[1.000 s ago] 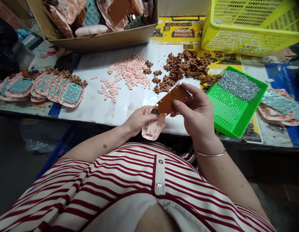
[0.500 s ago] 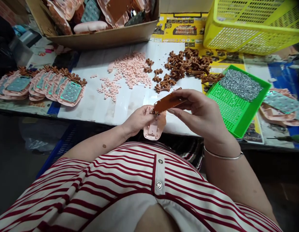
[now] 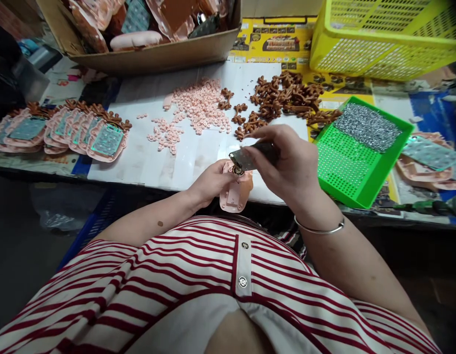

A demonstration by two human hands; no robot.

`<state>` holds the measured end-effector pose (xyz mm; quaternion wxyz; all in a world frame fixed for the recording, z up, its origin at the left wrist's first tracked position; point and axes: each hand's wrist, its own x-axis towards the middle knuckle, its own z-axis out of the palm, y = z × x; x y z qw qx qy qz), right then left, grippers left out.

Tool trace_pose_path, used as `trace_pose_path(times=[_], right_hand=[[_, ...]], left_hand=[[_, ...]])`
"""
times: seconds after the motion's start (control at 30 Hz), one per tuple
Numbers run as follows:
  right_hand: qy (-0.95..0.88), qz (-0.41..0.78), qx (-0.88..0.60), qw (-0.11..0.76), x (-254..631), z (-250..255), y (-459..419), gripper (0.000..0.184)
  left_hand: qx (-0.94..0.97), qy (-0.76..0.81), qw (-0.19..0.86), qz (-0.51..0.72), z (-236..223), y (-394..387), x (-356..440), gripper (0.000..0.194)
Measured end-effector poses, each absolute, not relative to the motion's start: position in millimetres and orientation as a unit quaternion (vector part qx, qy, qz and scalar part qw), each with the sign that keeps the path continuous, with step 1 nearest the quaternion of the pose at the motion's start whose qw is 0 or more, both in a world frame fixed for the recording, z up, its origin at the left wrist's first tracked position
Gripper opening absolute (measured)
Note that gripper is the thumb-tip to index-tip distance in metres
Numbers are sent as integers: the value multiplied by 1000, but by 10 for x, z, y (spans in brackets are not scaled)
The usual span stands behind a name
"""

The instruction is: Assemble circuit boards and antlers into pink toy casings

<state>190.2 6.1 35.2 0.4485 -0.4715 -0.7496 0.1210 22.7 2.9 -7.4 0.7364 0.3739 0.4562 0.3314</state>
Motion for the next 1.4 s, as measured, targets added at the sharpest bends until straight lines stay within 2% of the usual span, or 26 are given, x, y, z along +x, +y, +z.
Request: trace_pose_path(times=[0.07,0.23,0.43,0.57,0.67,0.8,0.87,0.93,1.03,1.17,1.3,1.4], right_hand=[[-722,129,-498,462,1853,329,80,18],[-697,146,-531,459,1788,308,143,7],[-683,134,-551,461,1812,316,136,8],[-677,123,-557,465,1908,299,112,6],[-639,189,-574,476,1997,283,80,4],[-570,359,-573,467,2125,246,36,16],[-558,395,-556,473,2179,217,11,18],[-574,361,-543,496,2216,188,-21,14],[-669,228,-487,513,2239,168,-77,3],[-770,128,-389,489,2247,172,-124,11],[-711,126,-476,502,2271,123,-143,8],[-599,236,-588,491,2304,74,-174,4]], left_hand=[[378,454,734,337,-77,20,222,30],[404,439,732,330,-75,23,235,39],[385,474,716,338,-85,20,273,18],[372,447,740,338,-109,18,246,21],[363,430,758,329,-102,21,223,27],[346,416,778,321,-84,33,210,33],[338,408,787,316,-81,42,209,35],[339,409,788,312,-79,46,209,34],[355,430,772,304,-69,44,218,27],[376,447,755,298,-55,40,235,18],[371,447,760,292,-69,47,231,24],[372,435,766,292,-89,53,224,29]])
